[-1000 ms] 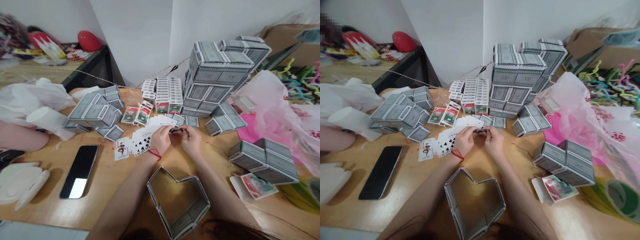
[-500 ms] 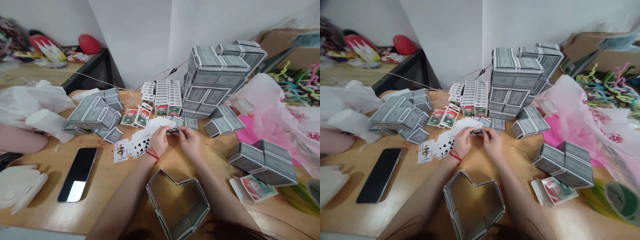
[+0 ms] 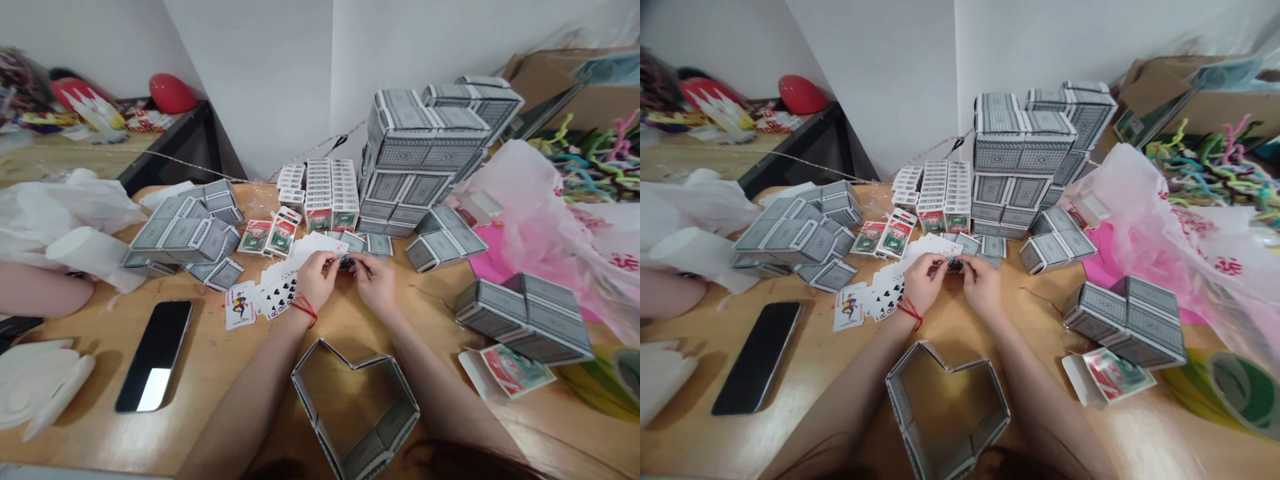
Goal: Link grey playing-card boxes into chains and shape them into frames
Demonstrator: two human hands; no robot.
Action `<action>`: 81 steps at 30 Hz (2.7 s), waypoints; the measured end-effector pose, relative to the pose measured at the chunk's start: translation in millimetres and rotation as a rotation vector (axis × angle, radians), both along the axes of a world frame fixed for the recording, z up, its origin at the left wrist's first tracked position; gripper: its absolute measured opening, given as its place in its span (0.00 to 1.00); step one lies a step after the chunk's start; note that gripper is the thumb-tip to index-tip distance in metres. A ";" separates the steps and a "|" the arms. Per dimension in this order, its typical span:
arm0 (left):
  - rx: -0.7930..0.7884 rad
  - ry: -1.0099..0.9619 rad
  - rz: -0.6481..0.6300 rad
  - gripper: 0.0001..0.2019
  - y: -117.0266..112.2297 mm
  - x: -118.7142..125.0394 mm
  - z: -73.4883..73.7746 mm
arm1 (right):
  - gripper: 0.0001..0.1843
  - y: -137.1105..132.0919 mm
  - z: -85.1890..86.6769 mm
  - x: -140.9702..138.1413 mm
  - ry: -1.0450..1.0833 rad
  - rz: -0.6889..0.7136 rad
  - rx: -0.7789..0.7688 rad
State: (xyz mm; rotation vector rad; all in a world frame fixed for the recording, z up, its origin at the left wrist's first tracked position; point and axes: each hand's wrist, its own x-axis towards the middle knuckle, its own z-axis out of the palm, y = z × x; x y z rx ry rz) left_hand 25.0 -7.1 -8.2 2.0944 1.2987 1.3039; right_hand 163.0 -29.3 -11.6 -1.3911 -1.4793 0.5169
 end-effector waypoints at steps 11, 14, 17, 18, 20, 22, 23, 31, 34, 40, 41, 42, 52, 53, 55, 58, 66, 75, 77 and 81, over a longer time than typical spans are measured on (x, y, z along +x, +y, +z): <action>0.034 0.052 -0.007 0.10 -0.3 -1.7 -1.3 | 0.12 -1.1 3.9 -5.3 -0.044 -0.053 -0.003; 0.025 0.060 -0.007 0.14 -1.5 -2.1 -0.4 | 0.11 -1.4 3.9 -6.3 -0.039 -0.096 -0.023; 0.028 0.061 -0.008 0.17 -2.7 -2.5 0.9 | 0.12 -2.0 2.9 -5.0 -0.084 -0.112 -0.019; 0.025 0.057 -0.011 0.18 -3.1 -2.6 1.2 | 0.12 -2.3 2.5 -4.2 -0.105 -0.106 -0.013; 0.005 0.038 -0.022 0.19 -3.6 -2.7 1.3 | 0.14 -2.8 1.5 -2.4 -0.130 -0.095 -0.006; -0.028 0.013 -0.036 0.20 -3.8 -3.0 0.9 | 0.15 -3.2 0.8 -0.7 -0.136 -0.089 -0.009; -0.041 0.004 -0.042 0.20 -3.7 -3.2 0.5 | 0.16 -3.2 0.5 -0.1 -0.134 -0.088 -0.013; -0.004 0.008 -0.020 0.05 -2.5 -2.7 0.9 | 0.11 -1.5 0.7 -1.9 -0.069 -0.072 -0.029; 0.003 -0.005 -0.002 0.04 -2.5 -1.2 1.3 | 0.10 -2.2 2.3 -3.4 -0.098 -0.072 -0.031; -0.024 -0.054 0.035 0.05 -1.4 0.4 -0.5 | 0.13 -2.3 0.7 -2.6 -0.175 -0.017 0.028; -0.021 -0.051 0.042 0.06 -1.4 0.5 -0.9 | 0.13 -2.1 0.1 -2.4 -0.186 -0.013 0.029; -0.014 -0.039 0.047 0.06 -1.6 0.7 -1.2 | 0.14 -1.9 -0.5 -2.3 -0.194 -0.015 0.025; 0.041 0.033 0.022 0.06 -3.8 -1.0 0.8 | 0.15 -2.5 -0.7 -3.3 -0.202 -0.041 -0.009; 0.040 0.032 0.022 0.07 -4.1 -1.3 1.3 | 0.14 -2.4 -1.0 -3.5 -0.197 -0.040 -0.007; 0.037 0.035 0.022 0.10 -4.4 -2.0 1.7 | 0.13 -2.1 -1.2 -4.1 -0.189 -0.049 -0.001; 0.026 0.040 -0.007 0.12 -4.4 -2.7 1.3 | 0.12 -1.8 0.2 -4.8 -0.183 -0.066 0.002; -0.005 0.001 -0.057 0.11 -2.8 -2.2 1.7 | 0.12 -3.2 7.2 -4.0 -0.211 -0.051 0.031; -0.050 -0.065 0.007 0.03 0.6 -2.7 0.8 | 0.14 -3.2 1.8 -2.8 -0.331 0.065 0.095; -0.053 -0.079 0.016 0.02 1.3 -2.8 0.2 | 0.14 -3.5 2.0 -2.4 -0.347 0.102 0.096; -0.064 -0.104 0.064 0.05 2.3 -2.9 -0.7 | 0.17 -4.1 3.2 -2.9 -0.342 0.175 0.096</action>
